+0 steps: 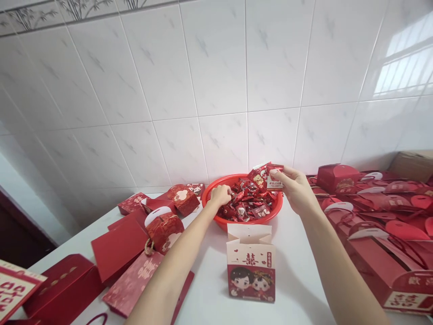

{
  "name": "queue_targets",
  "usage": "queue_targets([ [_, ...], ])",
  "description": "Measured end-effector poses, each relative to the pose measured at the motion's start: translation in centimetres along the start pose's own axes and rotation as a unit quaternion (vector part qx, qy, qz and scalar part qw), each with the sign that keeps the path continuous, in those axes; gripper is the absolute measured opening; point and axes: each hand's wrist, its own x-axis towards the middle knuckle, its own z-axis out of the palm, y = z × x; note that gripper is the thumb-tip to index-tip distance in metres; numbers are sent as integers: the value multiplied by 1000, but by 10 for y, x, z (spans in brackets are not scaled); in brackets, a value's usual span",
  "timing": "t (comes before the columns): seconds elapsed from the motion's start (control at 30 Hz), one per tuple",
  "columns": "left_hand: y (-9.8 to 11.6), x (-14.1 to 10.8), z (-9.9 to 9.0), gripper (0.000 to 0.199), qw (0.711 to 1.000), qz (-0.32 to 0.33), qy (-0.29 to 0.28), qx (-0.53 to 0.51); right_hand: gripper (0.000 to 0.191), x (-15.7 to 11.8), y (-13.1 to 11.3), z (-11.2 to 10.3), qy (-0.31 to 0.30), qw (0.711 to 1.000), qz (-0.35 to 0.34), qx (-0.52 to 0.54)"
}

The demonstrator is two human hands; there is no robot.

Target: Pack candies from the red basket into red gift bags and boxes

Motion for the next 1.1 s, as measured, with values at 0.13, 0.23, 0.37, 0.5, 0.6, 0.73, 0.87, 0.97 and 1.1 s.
queue_targets([
  [0.13, -1, -2, 2, 13, 999, -5, -25, -33, 32, 0, -2, 0, 2, 1000, -7, -3],
  [0.23, -2, 0, 4, 15, 996, -11, -15, -93, 31, -1, -6, 0, 4, 1000, -8, -2],
  [0.37, -9, 4, 5, 20, 972, -22, 44, -230, 29, -2, -8, 0, 11, 1000, -14, -4],
  [0.5, -12, 4, 2, 11, 905, -23, 133, -403, 27, -2, -7, -2, 7, 1000, -16, -8],
  [0.6, -8, -4, -4, 17, 842, 1, 168, -513, 25, -1, -4, -3, 4, 1000, -16, -9],
  [0.73, 3, -31, -20, 33, 762, 53, 171, -623, 26, -1, -4, -1, 1, 1000, -18, -18],
  [0.87, 10, -75, -46, 32, 721, 134, 170, -658, 27, -3, -8, 1, 7, 999, -32, -22],
  [0.97, 15, -110, -61, 27, 753, 197, 174, -603, 25, -6, -11, 3, 11, 999, -44, -17],
  [1.1, 21, -145, -65, 22, 815, 270, 136, -494, 23, -11, -15, 8, -7, 998, -47, -33],
])
